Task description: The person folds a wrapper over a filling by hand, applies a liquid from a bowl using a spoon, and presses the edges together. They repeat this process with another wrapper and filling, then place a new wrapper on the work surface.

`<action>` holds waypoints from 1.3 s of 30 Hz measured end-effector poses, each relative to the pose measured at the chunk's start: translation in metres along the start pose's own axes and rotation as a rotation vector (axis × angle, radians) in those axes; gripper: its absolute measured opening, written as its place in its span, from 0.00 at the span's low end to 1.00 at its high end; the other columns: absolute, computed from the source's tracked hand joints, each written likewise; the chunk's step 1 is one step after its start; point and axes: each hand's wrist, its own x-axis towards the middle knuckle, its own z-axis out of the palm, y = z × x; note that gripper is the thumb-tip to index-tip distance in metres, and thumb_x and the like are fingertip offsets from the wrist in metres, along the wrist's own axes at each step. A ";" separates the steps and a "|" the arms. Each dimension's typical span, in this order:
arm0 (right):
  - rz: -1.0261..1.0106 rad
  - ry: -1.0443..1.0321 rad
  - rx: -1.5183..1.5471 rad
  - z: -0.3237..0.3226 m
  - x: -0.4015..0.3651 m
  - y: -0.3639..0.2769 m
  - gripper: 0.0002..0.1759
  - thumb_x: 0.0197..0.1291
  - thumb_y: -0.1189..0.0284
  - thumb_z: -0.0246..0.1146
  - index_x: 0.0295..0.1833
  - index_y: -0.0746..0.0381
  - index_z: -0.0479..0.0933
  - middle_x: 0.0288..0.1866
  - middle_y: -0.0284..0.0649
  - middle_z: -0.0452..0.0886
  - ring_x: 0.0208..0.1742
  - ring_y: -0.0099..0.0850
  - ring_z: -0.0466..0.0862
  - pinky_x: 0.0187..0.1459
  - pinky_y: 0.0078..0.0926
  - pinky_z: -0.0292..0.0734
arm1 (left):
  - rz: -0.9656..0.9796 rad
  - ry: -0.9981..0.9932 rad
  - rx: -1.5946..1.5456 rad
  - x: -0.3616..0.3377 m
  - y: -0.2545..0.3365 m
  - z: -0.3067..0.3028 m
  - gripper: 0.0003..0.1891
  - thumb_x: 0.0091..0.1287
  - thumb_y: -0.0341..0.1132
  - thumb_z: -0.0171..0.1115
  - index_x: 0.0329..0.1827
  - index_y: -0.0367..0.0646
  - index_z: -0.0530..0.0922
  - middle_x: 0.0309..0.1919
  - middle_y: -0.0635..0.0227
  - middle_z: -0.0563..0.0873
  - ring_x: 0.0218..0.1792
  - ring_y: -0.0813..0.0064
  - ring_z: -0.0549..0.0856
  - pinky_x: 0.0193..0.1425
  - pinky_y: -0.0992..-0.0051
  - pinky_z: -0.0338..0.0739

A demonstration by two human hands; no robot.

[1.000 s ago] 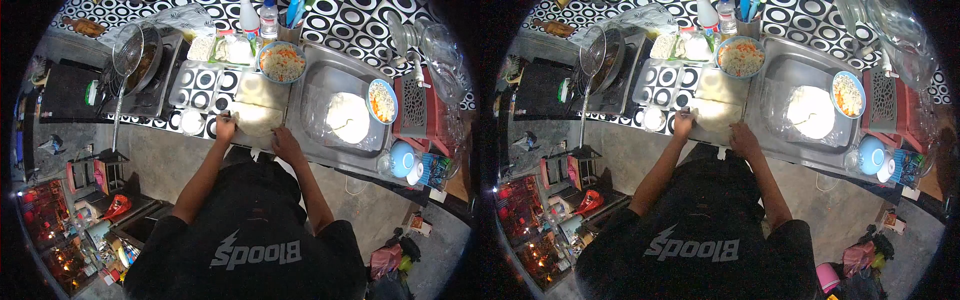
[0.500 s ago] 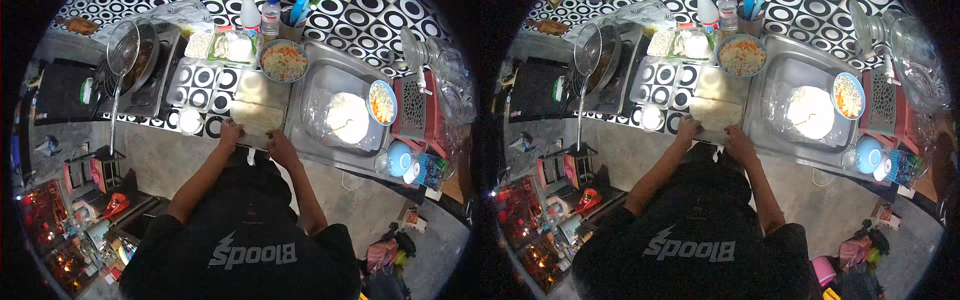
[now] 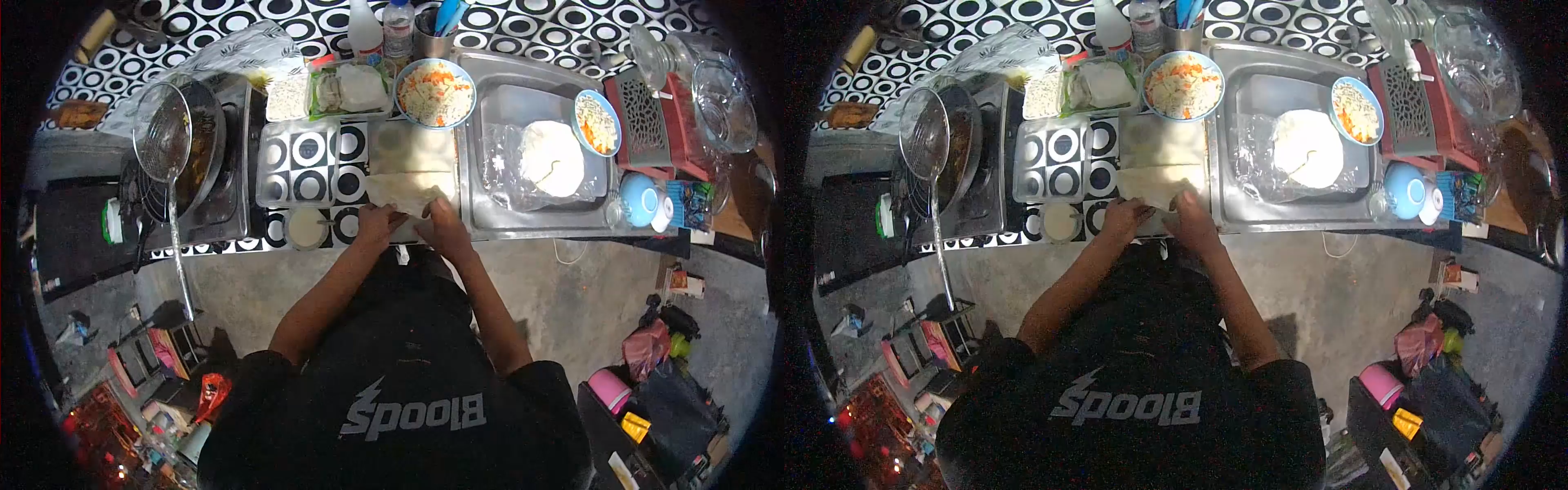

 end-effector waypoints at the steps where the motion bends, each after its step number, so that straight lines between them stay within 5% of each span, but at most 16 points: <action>1: -0.107 0.082 0.013 0.006 0.003 0.006 0.19 0.51 0.72 0.70 0.45 0.63 0.70 0.43 0.48 0.73 0.48 0.50 0.77 0.47 0.44 0.74 | -0.007 -0.009 0.006 0.014 -0.009 -0.014 0.12 0.65 0.22 0.58 0.49 0.29 0.69 0.43 0.50 0.80 0.44 0.56 0.85 0.52 0.59 0.86; 3: -0.208 0.176 0.014 0.011 0.010 0.010 0.17 0.51 0.73 0.69 0.42 0.63 0.69 0.42 0.47 0.73 0.47 0.50 0.77 0.46 0.43 0.74 | 0.210 -0.199 0.375 0.057 -0.037 -0.048 0.11 0.66 0.23 0.58 0.49 0.30 0.70 0.43 0.50 0.80 0.45 0.55 0.84 0.53 0.59 0.86; 6: -0.271 0.270 0.008 0.012 0.014 0.010 0.17 0.49 0.76 0.68 0.42 0.64 0.68 0.40 0.49 0.72 0.46 0.52 0.76 0.45 0.43 0.73 | -0.051 0.005 0.036 0.008 0.002 0.000 0.13 0.67 0.24 0.58 0.51 0.29 0.69 0.43 0.51 0.80 0.47 0.55 0.84 0.54 0.59 0.85; 13: -0.100 0.265 -0.154 0.003 0.016 0.001 0.11 0.54 0.73 0.64 0.40 0.63 0.71 0.39 0.47 0.73 0.45 0.50 0.77 0.44 0.43 0.74 | -0.079 -0.167 0.006 0.007 0.011 -0.008 0.13 0.66 0.24 0.58 0.51 0.29 0.68 0.44 0.52 0.80 0.43 0.59 0.86 0.45 0.61 0.88; 16: -0.106 0.277 -0.208 -0.001 0.021 -0.004 0.10 0.56 0.73 0.63 0.41 0.63 0.71 0.40 0.47 0.74 0.44 0.50 0.77 0.43 0.44 0.75 | -0.099 -0.124 0.103 0.004 0.015 -0.009 0.15 0.69 0.25 0.55 0.56 0.29 0.67 0.49 0.52 0.78 0.49 0.55 0.84 0.54 0.60 0.85; 20: -0.135 0.208 -0.196 -0.010 0.029 -0.007 0.09 0.57 0.72 0.62 0.41 0.64 0.71 0.40 0.48 0.74 0.44 0.50 0.78 0.44 0.44 0.75 | -0.030 -0.154 0.291 -0.010 0.021 -0.010 0.22 0.66 0.29 0.61 0.59 0.33 0.65 0.47 0.53 0.78 0.45 0.59 0.85 0.44 0.61 0.86; 23: -0.133 0.129 -0.200 -0.015 0.040 -0.002 0.11 0.57 0.70 0.62 0.42 0.63 0.71 0.42 0.49 0.75 0.46 0.51 0.78 0.47 0.44 0.75 | 0.124 -0.046 0.614 -0.016 0.019 -0.011 0.29 0.59 0.30 0.68 0.61 0.34 0.63 0.44 0.55 0.77 0.46 0.59 0.82 0.45 0.60 0.82; 25: -0.129 0.062 -0.194 -0.019 0.044 -0.001 0.12 0.56 0.69 0.62 0.42 0.62 0.72 0.43 0.49 0.76 0.48 0.51 0.78 0.49 0.45 0.75 | 1.100 -0.047 1.244 -0.010 0.014 -0.016 0.32 0.51 0.31 0.72 0.59 0.35 0.67 0.43 0.55 0.75 0.48 0.55 0.78 0.50 0.57 0.76; 28: -0.138 0.030 -0.191 -0.022 0.052 -0.001 0.11 0.56 0.69 0.62 0.42 0.62 0.71 0.43 0.50 0.76 0.48 0.52 0.78 0.50 0.46 0.74 | 1.129 -0.201 1.445 -0.017 0.029 0.003 0.29 0.47 0.31 0.74 0.54 0.38 0.73 0.43 0.56 0.74 0.51 0.52 0.73 0.55 0.56 0.71; 39: -0.211 -0.135 -0.245 -0.022 0.082 0.030 0.12 0.63 0.61 0.56 0.44 0.58 0.72 0.55 0.53 0.79 0.62 0.49 0.76 0.56 0.49 0.73 | 1.170 -0.115 1.754 0.023 0.035 0.019 0.08 0.56 0.38 0.67 0.34 0.45 0.83 0.39 0.62 0.79 0.47 0.56 0.75 0.50 0.57 0.71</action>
